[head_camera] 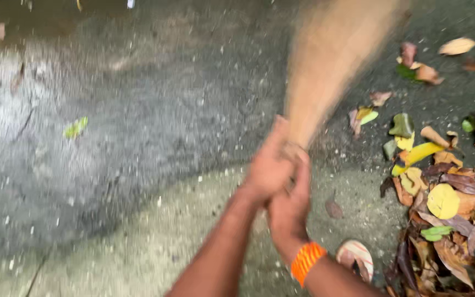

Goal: The person sweeps dry leaves across a concrete surface using a broom made of sticks, gathering them into a pile.

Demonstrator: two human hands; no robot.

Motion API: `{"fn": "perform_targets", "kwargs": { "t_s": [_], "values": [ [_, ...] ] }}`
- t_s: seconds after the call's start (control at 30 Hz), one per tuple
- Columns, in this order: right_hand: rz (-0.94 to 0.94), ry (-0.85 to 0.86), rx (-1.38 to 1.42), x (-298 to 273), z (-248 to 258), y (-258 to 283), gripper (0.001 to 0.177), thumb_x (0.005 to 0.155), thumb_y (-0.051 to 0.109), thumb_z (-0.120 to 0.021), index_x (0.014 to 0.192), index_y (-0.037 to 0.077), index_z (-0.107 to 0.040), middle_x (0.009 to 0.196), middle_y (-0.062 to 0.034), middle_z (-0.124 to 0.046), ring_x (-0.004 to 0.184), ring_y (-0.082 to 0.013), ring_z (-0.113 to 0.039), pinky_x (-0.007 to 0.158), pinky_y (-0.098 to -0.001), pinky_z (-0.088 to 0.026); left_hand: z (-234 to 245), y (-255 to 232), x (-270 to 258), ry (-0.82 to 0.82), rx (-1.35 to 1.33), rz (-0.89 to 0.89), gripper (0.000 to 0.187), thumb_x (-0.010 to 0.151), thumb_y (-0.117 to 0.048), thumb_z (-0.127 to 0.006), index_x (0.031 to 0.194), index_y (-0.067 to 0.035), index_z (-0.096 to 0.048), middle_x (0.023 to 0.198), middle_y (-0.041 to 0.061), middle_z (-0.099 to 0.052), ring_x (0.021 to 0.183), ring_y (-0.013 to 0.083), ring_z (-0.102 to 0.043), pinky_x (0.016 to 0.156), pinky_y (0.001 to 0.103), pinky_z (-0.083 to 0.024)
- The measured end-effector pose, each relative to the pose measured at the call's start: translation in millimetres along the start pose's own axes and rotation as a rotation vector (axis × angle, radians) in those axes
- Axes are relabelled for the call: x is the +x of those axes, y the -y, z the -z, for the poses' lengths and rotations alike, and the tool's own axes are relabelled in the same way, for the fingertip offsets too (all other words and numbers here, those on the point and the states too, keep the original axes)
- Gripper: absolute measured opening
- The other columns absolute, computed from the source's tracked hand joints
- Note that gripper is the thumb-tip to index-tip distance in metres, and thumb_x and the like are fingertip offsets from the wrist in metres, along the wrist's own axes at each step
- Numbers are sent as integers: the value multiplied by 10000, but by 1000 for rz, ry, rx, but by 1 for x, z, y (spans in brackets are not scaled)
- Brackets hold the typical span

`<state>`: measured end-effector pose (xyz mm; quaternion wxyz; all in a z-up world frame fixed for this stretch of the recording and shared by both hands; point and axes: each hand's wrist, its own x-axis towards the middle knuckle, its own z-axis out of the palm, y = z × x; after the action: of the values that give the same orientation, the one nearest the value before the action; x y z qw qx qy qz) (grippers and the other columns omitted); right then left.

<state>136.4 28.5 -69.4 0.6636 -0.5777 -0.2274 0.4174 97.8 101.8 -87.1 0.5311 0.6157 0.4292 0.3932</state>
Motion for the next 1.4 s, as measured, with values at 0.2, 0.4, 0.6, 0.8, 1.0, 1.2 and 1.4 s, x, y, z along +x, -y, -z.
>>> {"fn": "perform_targets", "kwargs": {
  "t_s": [0.2,0.4,0.6,0.8,1.0,1.2,1.4],
  "values": [
    [-145,675,-551,26,-18,25,556,938,137,-653,1475,127,-509,1148,-26,-724,987,-107,-662,830,-283,-563,51,-22,-43,-699,-375,585,628,867,-104,-640,1439,-33,-393,1267,212,-612,1121,271,-647,934,386,-536],
    [-520,860,-884,34,-2,52,502,927,245,-647,1425,207,-601,855,-58,-739,608,-134,-613,554,-306,-517,11,-1,-64,-813,-601,801,593,864,-101,-648,1403,-25,-414,1207,188,-628,1039,257,-633,789,400,-550],
    [-585,244,-697,24,63,72,558,936,232,-622,1485,211,-525,873,-79,-724,589,-147,-614,514,-327,-512,-51,-24,-15,-156,-249,975,709,846,-178,-666,1460,6,-363,1115,214,-699,987,313,-707,801,431,-572],
    [-214,219,-621,66,100,77,553,946,147,-621,1480,99,-488,1168,-56,-745,1012,-126,-702,830,-294,-561,-98,-46,21,-165,-80,692,1024,813,-219,-655,1622,-107,-37,1345,217,-641,1170,300,-685,989,355,-521],
    [-199,644,-445,130,119,48,578,930,73,-612,1495,59,-491,1296,-75,-705,1142,-138,-650,965,-286,-527,-119,-34,28,-656,-136,730,1013,842,-187,-622,1626,-164,19,1383,216,-584,1193,300,-648,1042,356,-465],
    [-179,685,-663,154,174,33,551,881,82,-619,1430,48,-590,1339,-62,-696,1210,-157,-639,1023,-287,-484,-177,3,45,-595,-24,862,736,995,-275,-576,1577,-53,-184,1386,279,-539,1221,386,-591,1018,429,-468],
    [-331,136,467,77,197,45,381,1040,206,-613,1388,51,-619,1243,-92,-680,1122,-184,-623,951,-310,-515,-222,-26,65,338,136,800,750,952,-256,-569,1604,-133,-218,1391,244,-573,1232,357,-604,1031,408,-475]
  ]
}}
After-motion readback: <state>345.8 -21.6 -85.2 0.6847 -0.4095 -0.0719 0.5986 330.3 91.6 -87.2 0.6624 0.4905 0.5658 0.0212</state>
